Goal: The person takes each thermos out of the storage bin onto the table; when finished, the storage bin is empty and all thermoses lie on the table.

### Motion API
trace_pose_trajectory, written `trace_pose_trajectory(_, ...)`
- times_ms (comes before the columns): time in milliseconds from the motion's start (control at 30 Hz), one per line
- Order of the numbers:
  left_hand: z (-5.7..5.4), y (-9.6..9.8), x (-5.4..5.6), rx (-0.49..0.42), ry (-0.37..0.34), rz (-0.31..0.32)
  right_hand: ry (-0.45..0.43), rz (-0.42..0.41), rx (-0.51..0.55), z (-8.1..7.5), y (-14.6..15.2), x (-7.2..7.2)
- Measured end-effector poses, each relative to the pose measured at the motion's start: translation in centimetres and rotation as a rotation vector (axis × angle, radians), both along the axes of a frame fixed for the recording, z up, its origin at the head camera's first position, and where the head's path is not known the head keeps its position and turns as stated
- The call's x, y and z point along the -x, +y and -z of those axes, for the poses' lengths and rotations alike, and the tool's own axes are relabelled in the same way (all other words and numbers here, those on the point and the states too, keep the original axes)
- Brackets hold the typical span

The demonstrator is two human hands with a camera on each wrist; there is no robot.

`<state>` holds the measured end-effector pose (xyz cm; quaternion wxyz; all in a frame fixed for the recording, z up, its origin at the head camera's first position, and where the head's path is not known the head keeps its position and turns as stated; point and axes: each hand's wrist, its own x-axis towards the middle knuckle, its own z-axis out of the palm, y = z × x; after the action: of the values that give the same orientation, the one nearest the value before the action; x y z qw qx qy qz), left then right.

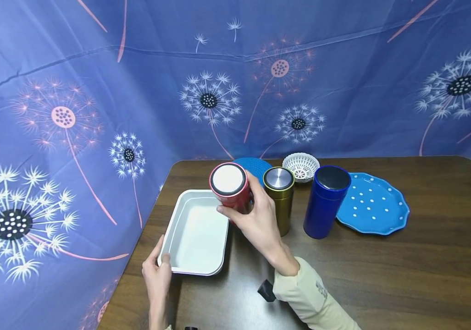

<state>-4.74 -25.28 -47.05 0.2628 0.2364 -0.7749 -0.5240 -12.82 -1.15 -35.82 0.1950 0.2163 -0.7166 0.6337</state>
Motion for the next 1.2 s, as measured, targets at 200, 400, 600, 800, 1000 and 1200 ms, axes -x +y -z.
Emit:
trace_pose_trajectory(200,0.0,0.0,0.0,-0.014,-0.002,0.002,-0.013,0.006,-0.007,0.4,0.0,-0.1)
trace_pose_trajectory(400,0.0,0.0,0.1,-0.02,-0.011,0.001,-0.028,0.029,-0.022,1.2,-0.1,-0.1)
trace_pose_trajectory(600,-0.1,0.0,0.0,-0.037,-0.011,0.003,-0.07,0.074,-0.055,2.3,-0.4,0.0)
trace_pose_trajectory(800,-0.1,0.1,0.1,-0.04,-0.01,0.0,-0.096,0.09,-0.058,3.3,-0.6,0.2)
trace_pose_trajectory(1000,0.1,0.0,0.1,-0.016,0.015,0.007,-0.116,0.108,-0.073,4.2,-0.8,0.3)
trace_pose_trajectory(1200,0.2,0.0,0.1,-0.01,0.012,0.008,-0.134,0.126,-0.082,4.9,-0.9,0.4)
